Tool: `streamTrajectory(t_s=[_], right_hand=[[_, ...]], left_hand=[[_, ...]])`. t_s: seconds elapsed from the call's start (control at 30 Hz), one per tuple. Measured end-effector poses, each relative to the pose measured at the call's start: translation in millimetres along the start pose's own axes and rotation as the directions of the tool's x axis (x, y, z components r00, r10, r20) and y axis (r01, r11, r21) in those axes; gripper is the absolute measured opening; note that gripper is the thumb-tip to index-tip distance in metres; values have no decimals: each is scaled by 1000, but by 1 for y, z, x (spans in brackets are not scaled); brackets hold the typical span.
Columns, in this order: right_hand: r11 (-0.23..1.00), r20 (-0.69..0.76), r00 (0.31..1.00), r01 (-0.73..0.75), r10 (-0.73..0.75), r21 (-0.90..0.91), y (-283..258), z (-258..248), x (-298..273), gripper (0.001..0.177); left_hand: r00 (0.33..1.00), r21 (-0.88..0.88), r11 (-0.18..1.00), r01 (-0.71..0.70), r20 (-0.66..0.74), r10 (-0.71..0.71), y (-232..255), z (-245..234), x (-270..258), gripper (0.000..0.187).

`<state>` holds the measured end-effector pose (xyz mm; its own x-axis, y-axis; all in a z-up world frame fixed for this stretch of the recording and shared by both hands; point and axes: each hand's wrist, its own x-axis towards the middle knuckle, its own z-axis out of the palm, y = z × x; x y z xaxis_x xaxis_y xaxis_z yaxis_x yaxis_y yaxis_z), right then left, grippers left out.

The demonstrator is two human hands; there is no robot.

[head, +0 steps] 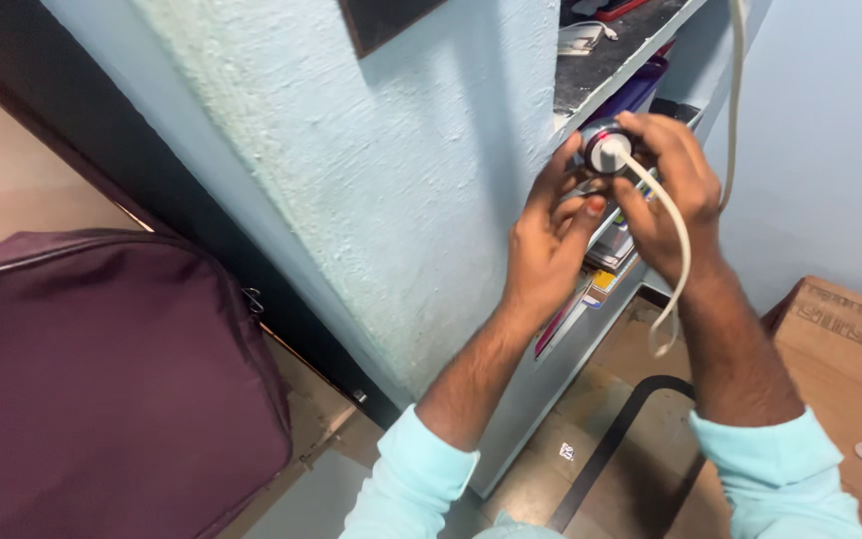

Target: The person picks up a white charging case and a small cylindrical device from a table, then plugs a white USB cable into a wall socket and connects it to the cylindrical device. The person also handles a white power adapter and places it on a shelf.

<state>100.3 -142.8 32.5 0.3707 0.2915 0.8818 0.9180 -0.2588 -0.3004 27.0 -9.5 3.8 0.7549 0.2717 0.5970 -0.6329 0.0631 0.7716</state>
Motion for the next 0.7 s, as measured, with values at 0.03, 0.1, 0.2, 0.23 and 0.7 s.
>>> streamTrajectory(t_s=[0.03, 0.1, 0.2, 0.23, 0.7], right_hand=[[1000, -7, 1000, -7, 7, -13, -4, -2, -3, 53], [999, -6, 999, -42, 42, -33, -10, -7, -5, 54], [996, 26, 996, -85, 85, -17, -15, -19, -4, 59], [997, 44, 997, -70, 69, 13, -17, -26, -5, 62], [970, 32, 991, -133, 129, 203, 6, -145, -30, 31]], left_hand=[[1000, -28, 1000, -7, -4, 7, -7, 6, 5, 57], [1000, -81, 996, -22, -8, 21, -18, 14, 13, 56], [1000, 3, 1000, 22, 12, -22, -29, 23, 19, 55], [1000, -28, 1000, -7, 9, 7, -33, 26, 22, 53], [925, -363, 916, 170, 380, -21, -51, 55, 65, 53]])
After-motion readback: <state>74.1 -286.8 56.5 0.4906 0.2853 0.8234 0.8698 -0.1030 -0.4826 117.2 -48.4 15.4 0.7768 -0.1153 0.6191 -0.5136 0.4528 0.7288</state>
